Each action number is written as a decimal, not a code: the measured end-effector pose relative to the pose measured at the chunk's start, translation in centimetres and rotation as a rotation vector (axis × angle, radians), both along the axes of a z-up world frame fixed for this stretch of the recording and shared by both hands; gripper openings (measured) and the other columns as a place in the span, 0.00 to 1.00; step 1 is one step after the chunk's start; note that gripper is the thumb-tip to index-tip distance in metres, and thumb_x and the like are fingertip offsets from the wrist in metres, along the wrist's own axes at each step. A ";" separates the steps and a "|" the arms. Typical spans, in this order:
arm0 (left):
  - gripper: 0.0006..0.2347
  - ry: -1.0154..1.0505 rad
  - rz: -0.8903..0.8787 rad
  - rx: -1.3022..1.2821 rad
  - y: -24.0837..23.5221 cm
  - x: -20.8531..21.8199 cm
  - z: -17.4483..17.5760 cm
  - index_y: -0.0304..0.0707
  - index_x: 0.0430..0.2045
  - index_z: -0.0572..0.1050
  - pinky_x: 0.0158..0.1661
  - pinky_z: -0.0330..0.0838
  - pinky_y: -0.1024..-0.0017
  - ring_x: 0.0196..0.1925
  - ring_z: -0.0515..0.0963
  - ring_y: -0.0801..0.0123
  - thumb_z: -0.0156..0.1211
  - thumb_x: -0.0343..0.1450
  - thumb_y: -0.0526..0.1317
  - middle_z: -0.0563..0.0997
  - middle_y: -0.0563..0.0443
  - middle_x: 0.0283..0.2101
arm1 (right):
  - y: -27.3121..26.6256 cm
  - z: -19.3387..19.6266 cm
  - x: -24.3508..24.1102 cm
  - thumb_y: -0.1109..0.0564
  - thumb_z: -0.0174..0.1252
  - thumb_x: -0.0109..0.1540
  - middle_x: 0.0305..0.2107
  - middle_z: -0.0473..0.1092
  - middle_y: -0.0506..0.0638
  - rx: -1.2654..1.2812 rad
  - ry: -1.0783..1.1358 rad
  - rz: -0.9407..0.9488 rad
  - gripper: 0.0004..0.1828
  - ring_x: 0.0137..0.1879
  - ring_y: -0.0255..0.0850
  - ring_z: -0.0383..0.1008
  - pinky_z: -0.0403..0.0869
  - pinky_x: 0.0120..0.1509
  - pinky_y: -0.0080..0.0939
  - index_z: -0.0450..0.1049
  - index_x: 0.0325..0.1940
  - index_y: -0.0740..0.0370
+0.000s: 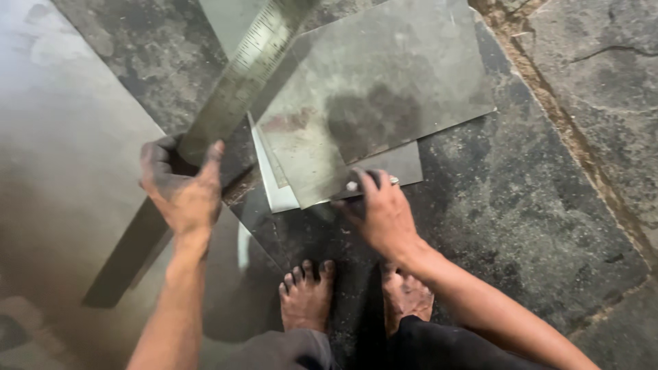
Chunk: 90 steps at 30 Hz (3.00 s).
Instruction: The person marks lines on metal sheets using a square ruler and a marking tool, moving the ruler to different positions on several overlapping metal plates.
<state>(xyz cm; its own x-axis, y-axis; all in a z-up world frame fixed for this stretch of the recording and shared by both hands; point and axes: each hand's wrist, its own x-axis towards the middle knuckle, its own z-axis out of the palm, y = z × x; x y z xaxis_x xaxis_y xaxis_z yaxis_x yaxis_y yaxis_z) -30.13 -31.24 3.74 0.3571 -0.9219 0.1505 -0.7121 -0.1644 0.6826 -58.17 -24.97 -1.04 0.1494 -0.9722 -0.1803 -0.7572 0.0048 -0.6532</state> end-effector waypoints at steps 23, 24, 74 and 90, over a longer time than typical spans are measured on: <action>0.16 0.235 -0.275 0.141 1.6 -5.9 -2.7 0.32 0.39 0.78 0.43 0.76 0.70 0.41 0.81 0.65 0.78 0.63 0.37 0.80 0.45 0.40 | -0.4 -2.6 -7.2 0.42 0.68 0.60 0.13 0.67 0.51 0.388 -0.148 -0.582 0.26 0.22 0.35 0.62 0.66 0.29 0.45 0.75 0.23 0.69; 0.16 0.232 -0.305 0.126 1.4 -6.7 -3.2 0.33 0.39 0.78 0.44 0.77 0.69 0.41 0.82 0.63 0.78 0.62 0.37 0.80 0.46 0.40 | -0.9 -2.3 -7.4 0.41 0.68 0.60 0.16 0.70 0.53 0.397 -0.102 -0.536 0.25 0.23 0.39 0.66 0.68 0.32 0.46 0.76 0.26 0.68; 0.20 -0.053 -0.617 0.318 1.0 -13.3 -8.3 0.49 0.50 0.83 0.51 0.59 0.58 0.46 0.71 0.57 0.76 0.63 0.45 0.70 0.49 0.38 | 4.3 -0.9 -7.3 0.52 0.59 0.67 0.33 0.72 0.55 0.213 -0.218 -0.203 0.15 0.33 0.47 0.75 0.73 0.38 0.46 0.78 0.57 0.55; 0.20 -0.098 -0.642 0.262 1.6 -13.5 -8.6 0.48 0.53 0.82 0.53 0.59 0.58 0.49 0.70 0.55 0.73 0.66 0.46 0.70 0.46 0.42 | 4.3 -3.3 -6.4 0.51 0.60 0.66 0.42 0.67 0.64 0.160 0.016 -0.051 0.34 0.43 0.59 0.72 0.73 0.48 0.55 0.61 0.76 0.53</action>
